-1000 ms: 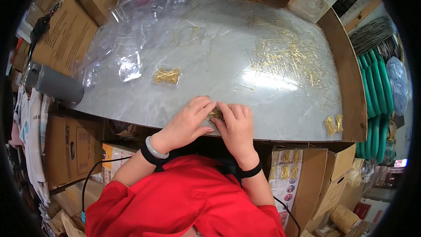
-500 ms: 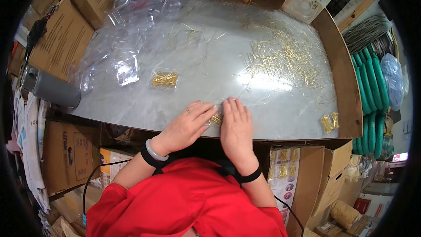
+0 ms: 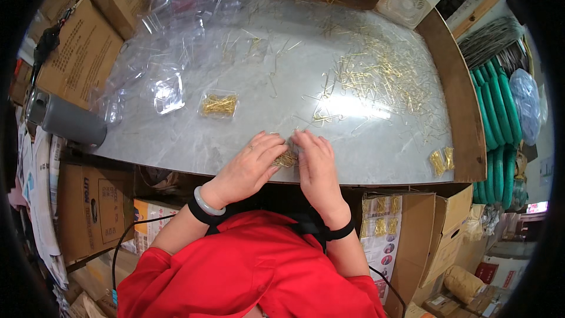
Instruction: The recorder is sorting and counting small gold-colored metal components, placing them into small plastic bags, and then organizing these bags into boxes.
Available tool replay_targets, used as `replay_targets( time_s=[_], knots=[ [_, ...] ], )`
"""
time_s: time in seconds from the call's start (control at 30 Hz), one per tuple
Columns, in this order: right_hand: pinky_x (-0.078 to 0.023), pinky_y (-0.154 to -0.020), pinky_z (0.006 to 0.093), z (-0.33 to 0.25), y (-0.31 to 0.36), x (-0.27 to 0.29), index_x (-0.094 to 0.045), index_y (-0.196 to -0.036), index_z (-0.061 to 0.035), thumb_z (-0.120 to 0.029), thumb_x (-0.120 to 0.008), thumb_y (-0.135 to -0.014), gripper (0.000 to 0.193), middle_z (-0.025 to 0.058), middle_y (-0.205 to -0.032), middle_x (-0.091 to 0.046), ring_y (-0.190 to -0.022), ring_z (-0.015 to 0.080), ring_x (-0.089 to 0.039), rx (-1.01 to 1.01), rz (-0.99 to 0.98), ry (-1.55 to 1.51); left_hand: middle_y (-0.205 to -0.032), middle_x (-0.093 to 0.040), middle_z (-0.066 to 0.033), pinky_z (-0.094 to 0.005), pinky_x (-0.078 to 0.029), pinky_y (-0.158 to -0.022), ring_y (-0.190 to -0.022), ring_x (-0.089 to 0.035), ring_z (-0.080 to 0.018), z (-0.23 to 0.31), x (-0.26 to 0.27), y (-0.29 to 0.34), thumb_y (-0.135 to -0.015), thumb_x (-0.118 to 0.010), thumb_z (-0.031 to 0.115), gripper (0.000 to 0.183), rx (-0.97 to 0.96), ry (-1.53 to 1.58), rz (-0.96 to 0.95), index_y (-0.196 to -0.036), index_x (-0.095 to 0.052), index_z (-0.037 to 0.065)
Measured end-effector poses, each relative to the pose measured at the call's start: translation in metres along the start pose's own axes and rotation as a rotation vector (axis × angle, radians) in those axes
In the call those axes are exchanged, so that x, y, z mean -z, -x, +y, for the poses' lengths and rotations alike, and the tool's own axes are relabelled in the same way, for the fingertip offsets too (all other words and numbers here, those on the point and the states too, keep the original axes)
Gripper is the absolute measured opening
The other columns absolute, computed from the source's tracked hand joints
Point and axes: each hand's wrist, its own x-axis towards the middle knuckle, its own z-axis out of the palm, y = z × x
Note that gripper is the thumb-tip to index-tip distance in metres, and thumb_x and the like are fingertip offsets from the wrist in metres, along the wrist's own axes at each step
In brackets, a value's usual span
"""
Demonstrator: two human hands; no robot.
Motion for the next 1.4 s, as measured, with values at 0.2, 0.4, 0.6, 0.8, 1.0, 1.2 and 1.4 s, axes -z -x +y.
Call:
replay_targets(
  time_s=[0.2, 0.4, 0.6, 0.8, 1.0, 1.2, 1.4],
  knots=[
    [-0.038, -0.109, 0.0483, -0.009, -0.008, 0.002, -0.05, -0.139, -0.001, 0.005, -0.051, -0.094, 0.045, 0.0177, -0.128, -0.063, -0.125, 0.0381, -0.054, -0.027, -0.012, 0.028, -0.128, -0.054, -0.0192, -0.0487, -0.038, -0.115, -0.13, -0.049, -0.036, -0.001, 0.001, -0.001, -0.084, -0.068, 0.002, 0.039, -0.02, -0.003, -0.033, -0.122, -0.057, -0.003],
    [-0.038, -0.108, 0.048, 0.001, -0.011, 0.003, -0.048, -0.141, -0.0006, 0.005, -0.051, -0.095, 0.047, 0.0202, -0.131, -0.061, -0.123, 0.0371, -0.054, -0.119, 0.026, -0.067, -0.132, -0.054, -0.0185, -0.0514, -0.036, -0.117, -0.132, -0.048, -0.0375, 0.0, -0.001, -0.002, -0.086, -0.067, 0.002, 0.041, -0.018, -0.062, -0.027, -0.125, -0.056, -0.002],
    [-0.035, -0.112, 0.05, 0.011, -0.012, -0.002, -0.047, -0.144, -0.0035, 0.004, -0.053, -0.092, 0.053, 0.0199, -0.143, -0.054, -0.133, 0.0386, -0.048, -0.139, 0.103, 0.275, -0.131, -0.054, -0.0177, -0.0518, -0.035, -0.118, -0.133, -0.047, -0.0367, -0.001, -0.002, 0.0, -0.087, -0.066, 0.004, 0.041, 0.002, -0.049, -0.045, -0.127, -0.055, -0.001],
    [-0.029, -0.117, 0.0549, -0.001, -0.015, -0.001, -0.05, -0.142, -0.0059, 0.006, -0.053, -0.088, 0.055, 0.0155, -0.145, -0.053, -0.139, 0.0377, -0.043, 0.024, -0.034, 0.325, -0.129, -0.054, -0.0175, -0.0513, -0.035, -0.118, -0.133, -0.047, -0.0359, -0.001, -0.002, -0.001, -0.088, -0.066, 0.004, 0.041, -0.01, -0.062, -0.047, -0.127, -0.055, -0.001],
    [-0.033, -0.114, 0.053, 0.004, -0.015, 0.007, -0.057, -0.132, -0.0062, 0.007, -0.052, -0.088, 0.046, 0.0137, -0.134, -0.06, -0.134, 0.0373, -0.049, 0.01, -0.081, 0.089, -0.126, -0.054, -0.0169, -0.0514, -0.036, -0.117, -0.131, -0.048, -0.0359, -0.001, -0.001, -0.001, -0.087, -0.066, 0.004, 0.039, -0.005, -0.053, -0.054, -0.124, -0.056, -0.001],
    [-0.037, -0.112, 0.0498, 0.002, -0.022, 0.005, -0.058, -0.13, -0.004, 0.005, -0.053, -0.089, 0.043, 0.0149, -0.135, -0.06, -0.132, 0.0388, -0.05, 0.018, -0.02, 0.13, -0.125, -0.055, -0.0169, -0.0512, -0.037, -0.116, -0.13, -0.049, -0.0358, -0.002, -0.003, -0.001, -0.086, -0.067, 0.003, 0.039, -0.019, -0.063, -0.04, -0.124, -0.057, -0.001],
    [-0.037, -0.112, 0.0494, 0.007, -0.02, -0.014, -0.056, -0.133, -0.0031, 0.003, -0.053, -0.092, 0.042, 0.0167, -0.138, -0.058, -0.135, 0.0434, -0.045, -0.113, 0.229, 0.287, -0.125, -0.056, -0.0164, -0.0513, -0.037, -0.116, -0.129, -0.05, -0.0355, -0.001, -0.001, -0.002, -0.086, -0.067, 0.003, 0.039, -0.005, -0.044, -0.04, -0.124, -0.058, -0.001]
  ],
)
